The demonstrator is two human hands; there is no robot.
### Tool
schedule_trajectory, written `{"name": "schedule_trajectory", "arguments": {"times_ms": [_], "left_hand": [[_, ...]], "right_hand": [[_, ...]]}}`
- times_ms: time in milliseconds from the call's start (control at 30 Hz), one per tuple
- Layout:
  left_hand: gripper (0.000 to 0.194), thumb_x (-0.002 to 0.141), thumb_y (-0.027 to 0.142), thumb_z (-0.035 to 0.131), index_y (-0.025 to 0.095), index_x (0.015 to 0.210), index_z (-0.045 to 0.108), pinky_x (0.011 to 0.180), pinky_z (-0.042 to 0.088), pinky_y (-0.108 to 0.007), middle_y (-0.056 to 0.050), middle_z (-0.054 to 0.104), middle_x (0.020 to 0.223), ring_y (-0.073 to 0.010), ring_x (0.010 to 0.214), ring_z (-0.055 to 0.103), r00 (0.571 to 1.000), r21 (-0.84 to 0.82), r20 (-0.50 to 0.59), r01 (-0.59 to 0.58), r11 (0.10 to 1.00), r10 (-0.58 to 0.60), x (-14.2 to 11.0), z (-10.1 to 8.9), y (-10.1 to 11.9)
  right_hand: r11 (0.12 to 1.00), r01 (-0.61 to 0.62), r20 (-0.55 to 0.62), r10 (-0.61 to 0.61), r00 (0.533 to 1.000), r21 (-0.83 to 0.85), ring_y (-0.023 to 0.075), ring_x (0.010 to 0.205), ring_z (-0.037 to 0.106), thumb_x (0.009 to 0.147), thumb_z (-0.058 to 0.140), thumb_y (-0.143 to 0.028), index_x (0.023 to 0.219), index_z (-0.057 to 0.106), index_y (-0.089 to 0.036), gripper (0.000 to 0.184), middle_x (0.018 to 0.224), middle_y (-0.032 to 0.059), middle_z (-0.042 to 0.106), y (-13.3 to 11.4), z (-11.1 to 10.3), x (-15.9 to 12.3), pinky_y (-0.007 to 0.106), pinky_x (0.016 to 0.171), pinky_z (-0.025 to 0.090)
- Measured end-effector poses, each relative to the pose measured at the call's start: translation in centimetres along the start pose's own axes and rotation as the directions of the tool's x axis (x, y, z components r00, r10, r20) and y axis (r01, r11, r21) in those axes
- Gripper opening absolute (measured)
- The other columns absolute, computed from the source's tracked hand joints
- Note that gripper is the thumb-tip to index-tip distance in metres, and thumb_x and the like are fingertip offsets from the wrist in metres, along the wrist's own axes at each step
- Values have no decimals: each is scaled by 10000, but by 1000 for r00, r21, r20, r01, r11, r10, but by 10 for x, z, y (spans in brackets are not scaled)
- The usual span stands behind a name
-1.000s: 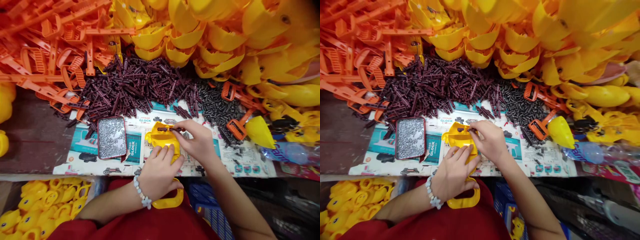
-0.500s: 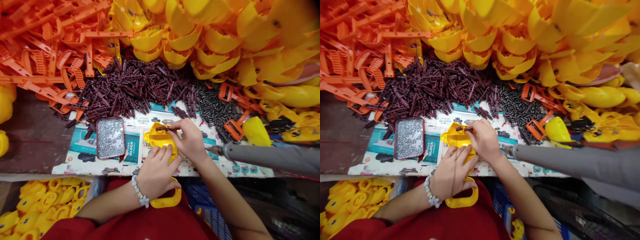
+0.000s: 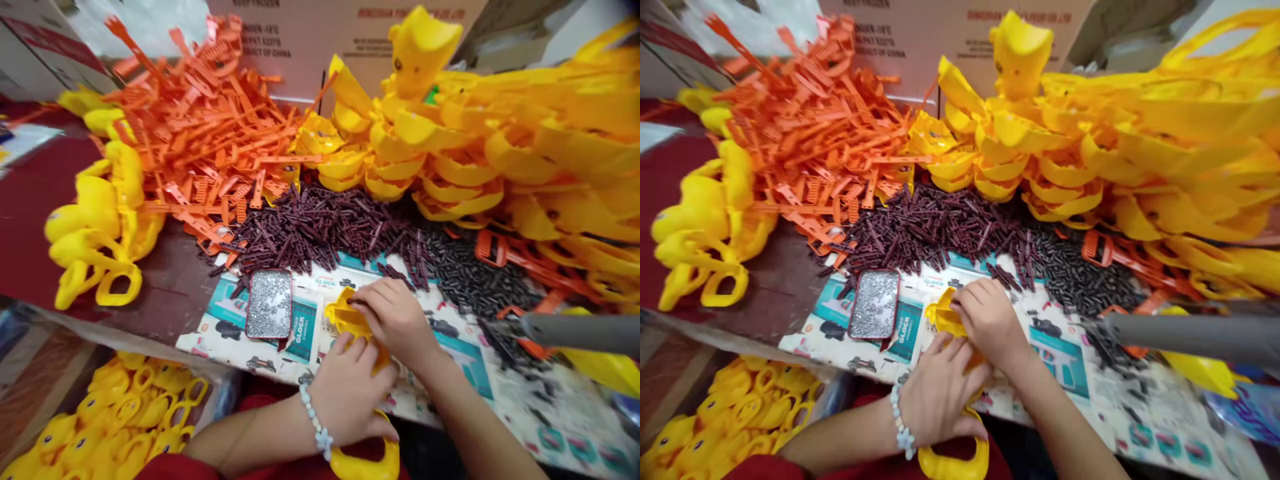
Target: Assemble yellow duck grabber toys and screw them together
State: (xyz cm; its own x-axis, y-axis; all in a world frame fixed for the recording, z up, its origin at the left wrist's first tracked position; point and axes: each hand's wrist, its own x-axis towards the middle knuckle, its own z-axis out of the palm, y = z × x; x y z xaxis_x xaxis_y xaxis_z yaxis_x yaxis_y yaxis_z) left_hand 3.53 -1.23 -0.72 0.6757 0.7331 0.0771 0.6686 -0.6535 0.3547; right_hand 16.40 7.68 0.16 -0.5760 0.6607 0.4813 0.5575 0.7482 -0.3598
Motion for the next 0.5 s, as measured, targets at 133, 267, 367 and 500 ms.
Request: {"name": "schedule_trajectory", "arguments": {"times_ms": [133,267,367,500], "left_hand": [[540,798,621,499,192,1123,529,960,366,-403,-96,612,1110,-226,1043,546,972,-119,-233,-61,991,32,-10,-18,-20],[204,897,227,419,197,921,619,884,417,-349,-14,689,953,-145,882,616,872,170,-431,333,928,-234,-20,-84,-111],[210,913,187,418,123,956,613,941,379,-479,-51,668,943,-195,952,599,754,222,-518,575,787,-404,-33,-139,-199],[277,893,329,538,135,1089,564,859,489,-427,-76,594,1097,-203,983,587,654,242,-590,703,668,-474,-56,-175,-270]], "right_hand": [[998,21,-33,-20,999,58,198,904,477,997,413,-343,1000,539,-116,260,969,73,539,3,-10,-3,325,797,346],[988,-89,-196,113,974,126,210,991,480,976,429,-371,1131,489,-130,293,1084,83,510,13,-22,-12,322,846,366],[982,-151,-257,176,950,113,202,936,507,967,430,-355,1078,512,-151,246,1026,62,534,20,-24,-18,308,788,376],[980,-163,-295,190,936,112,196,877,520,964,438,-363,1043,532,-154,243,981,57,551,23,-23,-22,306,756,387]]}}
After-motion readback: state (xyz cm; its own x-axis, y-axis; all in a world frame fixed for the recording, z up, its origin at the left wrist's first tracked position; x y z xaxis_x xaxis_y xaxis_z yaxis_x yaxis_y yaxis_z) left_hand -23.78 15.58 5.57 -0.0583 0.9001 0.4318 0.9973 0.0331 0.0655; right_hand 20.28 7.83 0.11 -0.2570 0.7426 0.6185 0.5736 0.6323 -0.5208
